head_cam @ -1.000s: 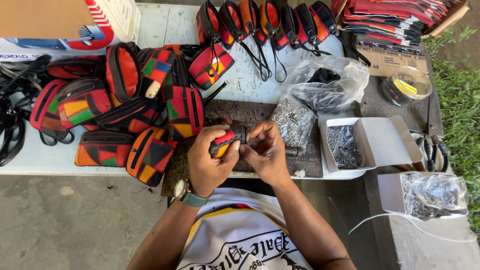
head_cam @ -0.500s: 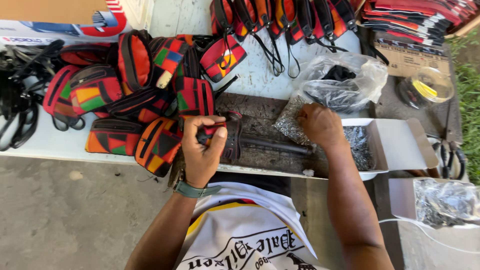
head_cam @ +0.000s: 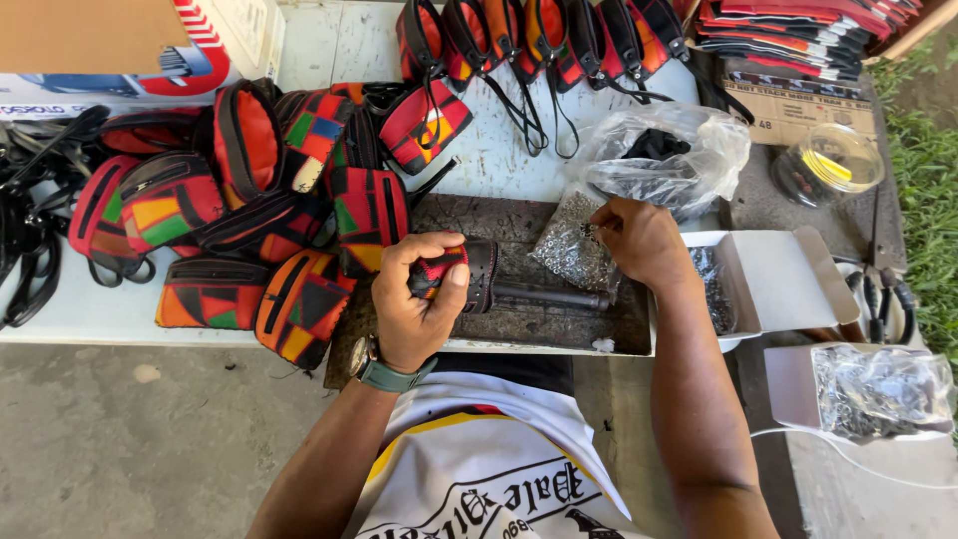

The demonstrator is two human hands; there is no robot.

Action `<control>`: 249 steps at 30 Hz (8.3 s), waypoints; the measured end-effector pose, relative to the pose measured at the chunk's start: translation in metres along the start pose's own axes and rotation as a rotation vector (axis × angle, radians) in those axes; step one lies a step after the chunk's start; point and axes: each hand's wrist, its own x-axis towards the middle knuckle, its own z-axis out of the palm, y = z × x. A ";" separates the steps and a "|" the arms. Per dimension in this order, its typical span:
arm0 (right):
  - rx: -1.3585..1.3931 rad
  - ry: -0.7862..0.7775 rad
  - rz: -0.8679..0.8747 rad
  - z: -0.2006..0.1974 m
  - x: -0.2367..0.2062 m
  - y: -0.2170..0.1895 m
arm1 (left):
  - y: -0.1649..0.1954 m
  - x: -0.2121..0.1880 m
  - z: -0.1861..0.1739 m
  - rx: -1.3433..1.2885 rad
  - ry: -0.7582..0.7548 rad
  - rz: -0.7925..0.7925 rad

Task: The person attaches metal zipper pulls to the zipper sliders of small colorful fabric pouches. They take pulls one at a time from a box, press them onto each pouch's zipper by hand, occasionally tap them with a hammer on a wooden block, and set finished pouches on the table with the others.

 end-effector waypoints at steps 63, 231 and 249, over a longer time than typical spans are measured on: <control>1.266 0.139 -0.215 0.062 -0.039 -0.105 | -0.005 0.001 0.011 0.301 -0.178 0.157; 1.028 0.322 -0.342 0.025 -0.083 -0.107 | -0.005 0.002 0.020 -0.967 -0.026 -0.837; 0.804 0.365 -0.409 0.009 -0.085 -0.126 | 0.022 -0.007 0.022 -0.664 -0.134 -0.343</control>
